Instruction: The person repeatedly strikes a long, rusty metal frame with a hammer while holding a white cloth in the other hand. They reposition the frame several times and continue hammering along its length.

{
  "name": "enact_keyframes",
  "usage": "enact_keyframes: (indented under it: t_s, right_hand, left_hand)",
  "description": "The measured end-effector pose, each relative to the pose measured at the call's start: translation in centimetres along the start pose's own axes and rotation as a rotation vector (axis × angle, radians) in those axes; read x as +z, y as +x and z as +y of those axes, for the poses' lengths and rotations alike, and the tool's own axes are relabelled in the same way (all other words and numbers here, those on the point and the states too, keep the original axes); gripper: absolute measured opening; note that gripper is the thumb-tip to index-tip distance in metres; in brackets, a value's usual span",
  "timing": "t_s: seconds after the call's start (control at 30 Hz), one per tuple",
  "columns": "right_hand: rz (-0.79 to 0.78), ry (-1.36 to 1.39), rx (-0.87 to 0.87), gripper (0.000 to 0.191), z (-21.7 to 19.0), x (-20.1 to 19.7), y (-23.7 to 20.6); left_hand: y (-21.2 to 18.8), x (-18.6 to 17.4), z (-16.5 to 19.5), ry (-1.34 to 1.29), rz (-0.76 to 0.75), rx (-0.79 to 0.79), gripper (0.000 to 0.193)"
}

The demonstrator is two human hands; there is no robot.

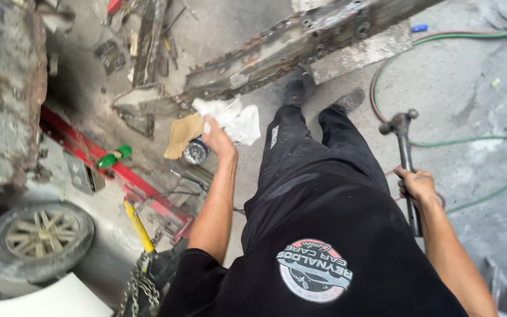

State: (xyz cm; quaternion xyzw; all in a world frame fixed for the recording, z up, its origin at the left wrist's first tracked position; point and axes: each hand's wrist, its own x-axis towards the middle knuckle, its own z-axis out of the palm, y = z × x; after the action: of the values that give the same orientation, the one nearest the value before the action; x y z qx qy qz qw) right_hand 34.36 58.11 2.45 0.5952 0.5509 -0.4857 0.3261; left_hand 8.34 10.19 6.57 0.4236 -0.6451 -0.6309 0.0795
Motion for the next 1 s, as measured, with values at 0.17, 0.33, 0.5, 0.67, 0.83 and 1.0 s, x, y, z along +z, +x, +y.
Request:
enact_keyframes:
  t_s: [0.17,0.33,0.5,0.67,0.83,1.0]
  right_hand:
    - [0.019,-0.287,0.11,0.027,0.7,-3.5,0.8]
    - [0.116,-0.481,0.125,0.043,1.2,-6.1,-2.3]
    - [0.186,-0.221,0.14,0.03,2.1,-5.3,-6.2]
    - [0.134,0.012,0.101,0.026,1.4,-2.1,-8.1]
    - [0.116,0.073,0.054,0.021,0.2,2.0,-8.2]
    - [0.076,0.1,-0.016,0.023,0.3,4.7,-8.0]
  left_hand:
    - [4.7,-6.3,-5.0,-0.547,0.423,-0.32,0.053]
    - [8.1,-1.4,-4.6,-0.863,-0.207,-0.398,0.056]
    - [8.9,2.3,-3.3,-0.959,-0.422,-0.295,0.043]
    - [10.4,1.3,-1.1,-0.68,-0.148,-0.405,0.04]
    - [12.9,1.4,2.2,-0.438,0.112,-0.339,0.029]
    - [13.5,2.4,3.8,-0.512,0.077,-0.441,0.014]
